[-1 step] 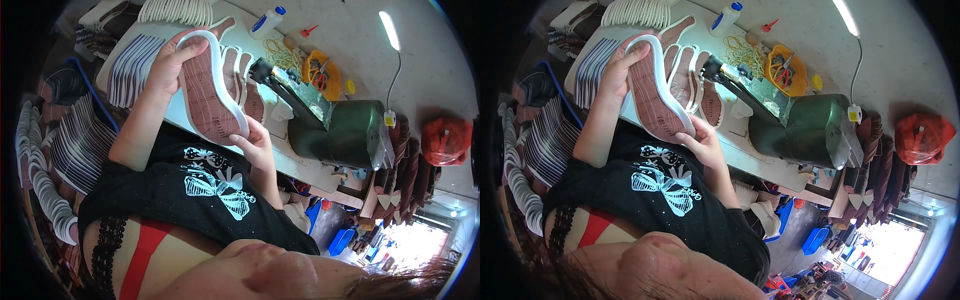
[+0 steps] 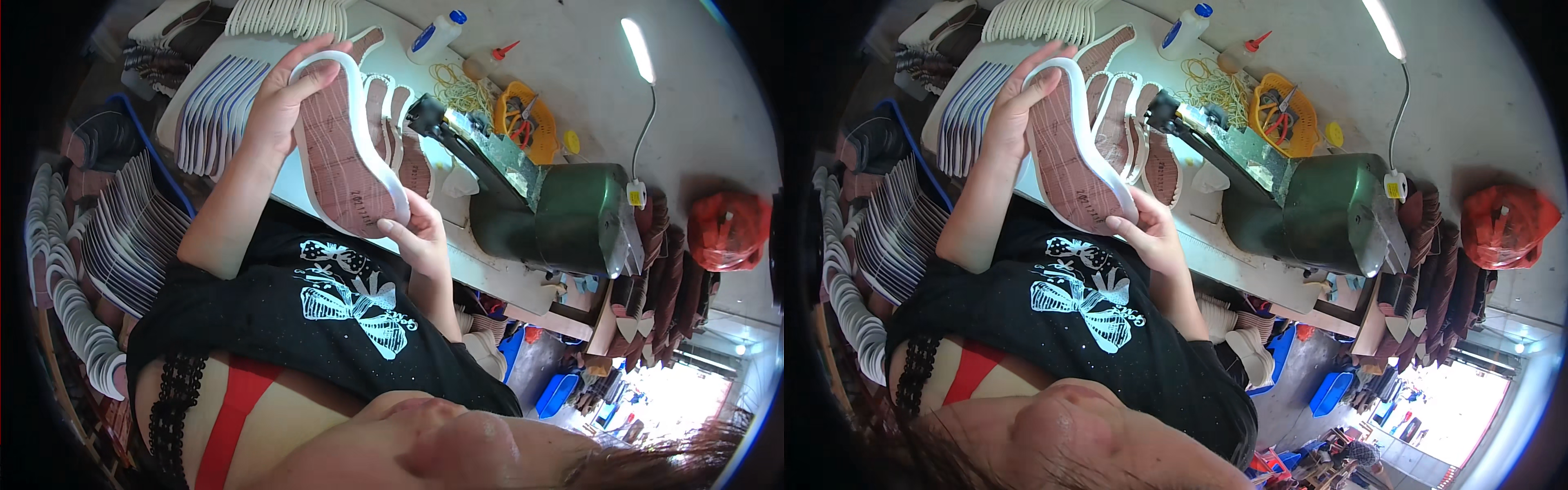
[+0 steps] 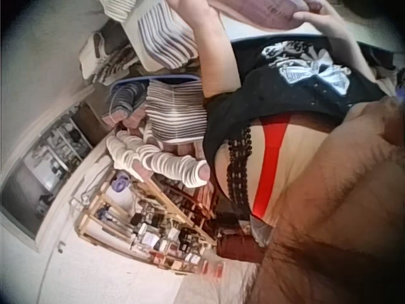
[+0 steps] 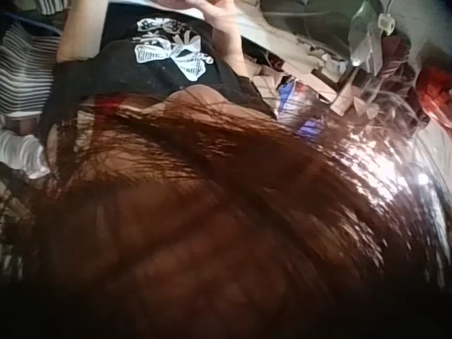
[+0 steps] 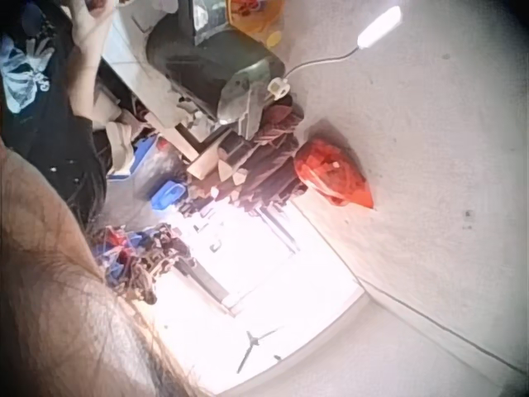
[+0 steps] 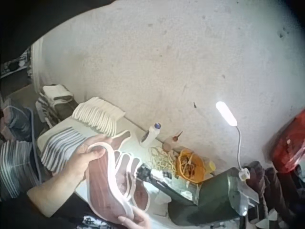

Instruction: The person assembles shoe insoles by hand, picking soles from a stack, fitting and pressing white foam lining around their edges, and placing the assembled soles onto the workbench.

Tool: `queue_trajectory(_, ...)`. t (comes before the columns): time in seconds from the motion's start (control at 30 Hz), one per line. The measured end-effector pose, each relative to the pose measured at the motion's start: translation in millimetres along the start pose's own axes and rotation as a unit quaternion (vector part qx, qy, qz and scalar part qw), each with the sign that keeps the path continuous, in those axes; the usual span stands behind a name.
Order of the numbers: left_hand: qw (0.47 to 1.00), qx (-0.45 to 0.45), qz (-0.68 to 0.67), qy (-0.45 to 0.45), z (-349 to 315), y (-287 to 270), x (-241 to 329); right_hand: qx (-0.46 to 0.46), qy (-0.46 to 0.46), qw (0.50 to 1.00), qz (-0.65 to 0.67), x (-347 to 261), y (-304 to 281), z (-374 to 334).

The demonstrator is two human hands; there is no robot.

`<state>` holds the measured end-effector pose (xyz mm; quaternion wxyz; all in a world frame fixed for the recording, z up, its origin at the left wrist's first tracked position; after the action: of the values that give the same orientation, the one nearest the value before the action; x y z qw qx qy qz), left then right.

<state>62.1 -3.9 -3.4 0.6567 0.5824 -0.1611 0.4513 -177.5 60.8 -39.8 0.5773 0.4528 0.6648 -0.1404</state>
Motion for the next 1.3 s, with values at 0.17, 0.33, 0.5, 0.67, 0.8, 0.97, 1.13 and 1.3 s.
queue_trajectory(0.17, 0.994, 0.006, -0.058, -0.088, -25, 9, -15, 0.071, -0.078, 0.993, 0.056, 0, 2, 2)
queue_trajectory(0.33, 0.988, -0.093, -0.008, -0.123, -37, 20, -25, -0.151, -0.107, 0.982, 0.047, -6, -9, 4)
queue_trajectory(0.5, 0.971, -0.163, -0.070, -0.160, -54, 46, -37, -0.059, -0.039, 0.990, 0.124, 9, -18, 41)
queue_trajectory(0.67, 0.970, -0.190, -0.023, -0.147, -53, 46, -34, -0.085, -0.044, 0.981, 0.170, -3, -19, 55)
queue_trajectory(0.8, 0.983, -0.169, 0.064, -0.031, -49, 40, -30, -0.086, 0.013, 0.995, 0.044, -27, -32, 43)
queue_trajectory(0.97, 0.905, -0.236, 0.352, 0.046, -39, 32, -28, 0.067, 0.012, 0.994, -0.087, -33, -18, 35)
queue_trajectory(1.13, 0.950, -0.214, 0.226, 0.029, -39, 35, -41, 0.071, 0.002, 0.994, -0.079, -38, -17, 30)
queue_trajectory(1.3, 0.977, -0.176, 0.123, 0.017, -43, 42, -44, -0.058, 0.083, 0.995, -0.017, -30, -34, 38)
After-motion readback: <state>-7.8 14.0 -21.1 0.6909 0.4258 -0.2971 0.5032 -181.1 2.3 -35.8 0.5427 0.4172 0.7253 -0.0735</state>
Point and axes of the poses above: each hand's wrist, its own z-axis towards the middle knuckle, its own y-axis out of the palm, x = y × z, the point moved 1 cm from there along z, towards the middle knuckle, and after that the axes turned 15 degrees about y, right-handed, at the moved point
